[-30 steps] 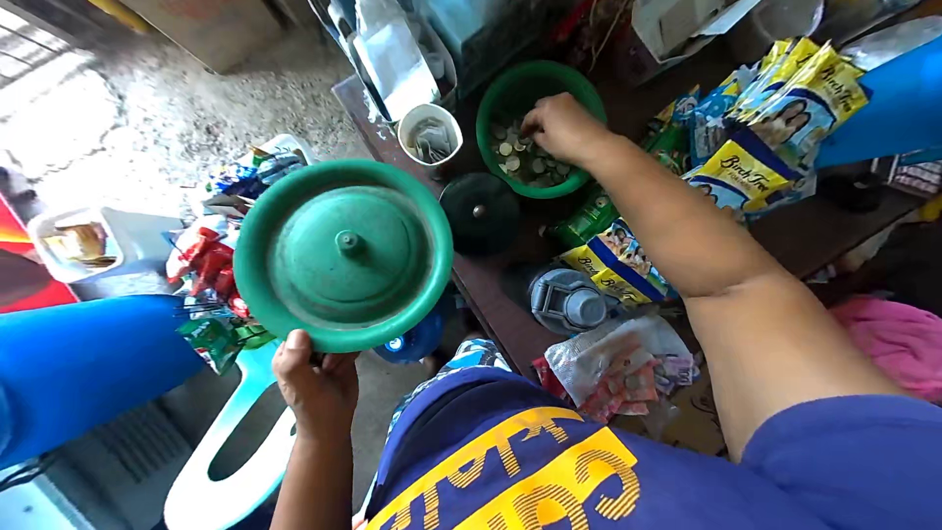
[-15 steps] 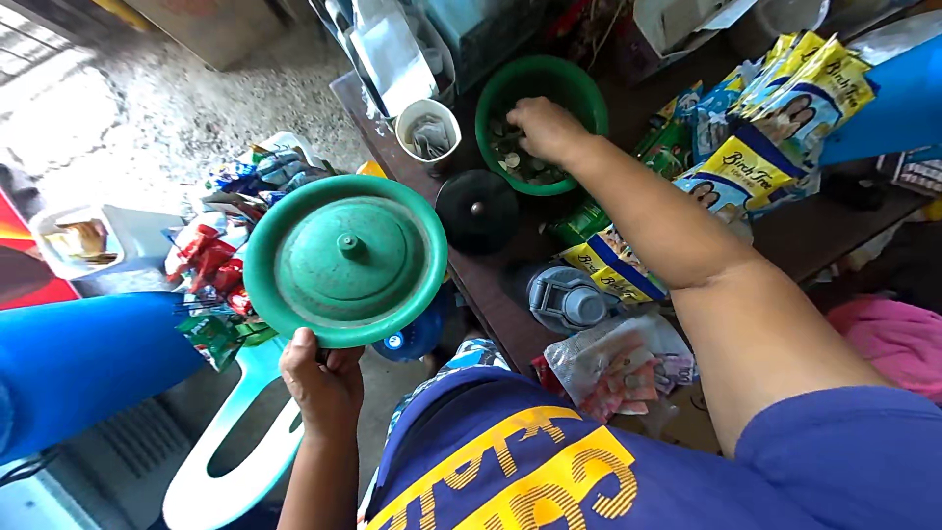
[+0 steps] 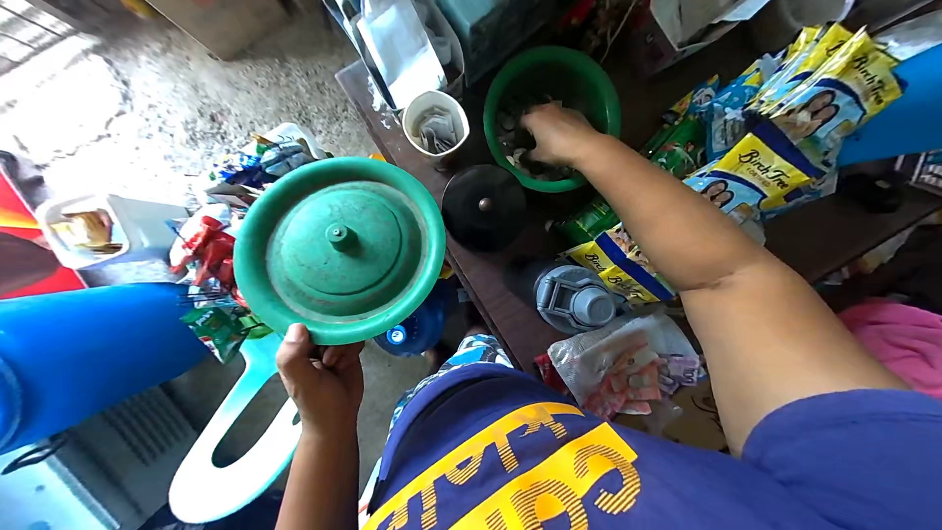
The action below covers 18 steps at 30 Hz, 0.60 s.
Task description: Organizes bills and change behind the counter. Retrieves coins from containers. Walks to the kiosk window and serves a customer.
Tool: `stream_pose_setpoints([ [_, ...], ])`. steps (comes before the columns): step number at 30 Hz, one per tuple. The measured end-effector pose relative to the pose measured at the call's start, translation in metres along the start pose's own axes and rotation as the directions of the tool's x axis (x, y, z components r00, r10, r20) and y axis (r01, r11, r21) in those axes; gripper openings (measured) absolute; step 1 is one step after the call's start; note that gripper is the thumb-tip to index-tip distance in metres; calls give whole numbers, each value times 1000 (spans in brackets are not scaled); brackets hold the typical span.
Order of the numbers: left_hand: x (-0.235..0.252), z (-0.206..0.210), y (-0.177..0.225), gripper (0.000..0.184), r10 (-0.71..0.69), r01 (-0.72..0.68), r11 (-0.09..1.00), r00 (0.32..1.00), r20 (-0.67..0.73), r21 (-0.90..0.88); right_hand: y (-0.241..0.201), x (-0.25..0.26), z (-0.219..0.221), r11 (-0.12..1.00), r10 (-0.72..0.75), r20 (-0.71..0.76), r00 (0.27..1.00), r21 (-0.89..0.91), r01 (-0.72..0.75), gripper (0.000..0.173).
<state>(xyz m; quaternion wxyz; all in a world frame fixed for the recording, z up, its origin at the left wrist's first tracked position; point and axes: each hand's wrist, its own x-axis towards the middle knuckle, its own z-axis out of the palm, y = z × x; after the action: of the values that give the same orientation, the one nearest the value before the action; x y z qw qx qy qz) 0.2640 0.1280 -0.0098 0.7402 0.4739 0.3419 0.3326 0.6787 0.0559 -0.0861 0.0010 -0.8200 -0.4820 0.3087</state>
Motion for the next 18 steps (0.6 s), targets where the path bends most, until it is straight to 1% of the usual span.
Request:
stream_pose_setpoints([
  [2, 2, 1, 1, 31, 10, -10, 1000, 1000, 3, -12, 1, -2, 2, 1000, -14, -12, 1000, -1, 14, 38],
  [6, 2, 0, 2, 33, 13, -13, 1000, 1000, -7, -19, 3, -1, 3, 998, -68, -13, 998, -10, 68, 32],
  [7, 2, -1, 2, 33, 19, -19, 1000, 1000, -7, -22, 4, -3, -1, 996, -89, -27, 996, 27, 90, 30],
  [9, 1, -3, 0, 32, 27, -27, 999, 1000, -4, -25, 9, -11, -17, 977, -113, -110, 988, 170, 131, 27],
  [11, 1, -5, -4, 30, 25, -25, 999, 1000, -8, -24, 9, -23, -38, 932, -86, -203, 975, 331, 151, 30],
  [12, 0, -5, -6, 31, 17, -17, 1000, 1000, -8, -19, 6, -31, -48, 902, -77, -235, 969, 398, 168, 31],
  [14, 0, -3, -9, 32, -13, 13, 1000, 1000, 1, -17, -8, -49, -61, 818, -120, -289, 950, 513, 260, 30],
  [16, 0, 3, -12, 35, -39, 39, 999, 999, 22, 3, -36, -68, -65, 678, -212, -348, 913, 621, 393, 24],
  [18, -2, 10, -16, 35, -68, 68, 998, 997, 24, 17, -68, -88, -61, 524, -338, -364, 868, 693, 495, 18],
])
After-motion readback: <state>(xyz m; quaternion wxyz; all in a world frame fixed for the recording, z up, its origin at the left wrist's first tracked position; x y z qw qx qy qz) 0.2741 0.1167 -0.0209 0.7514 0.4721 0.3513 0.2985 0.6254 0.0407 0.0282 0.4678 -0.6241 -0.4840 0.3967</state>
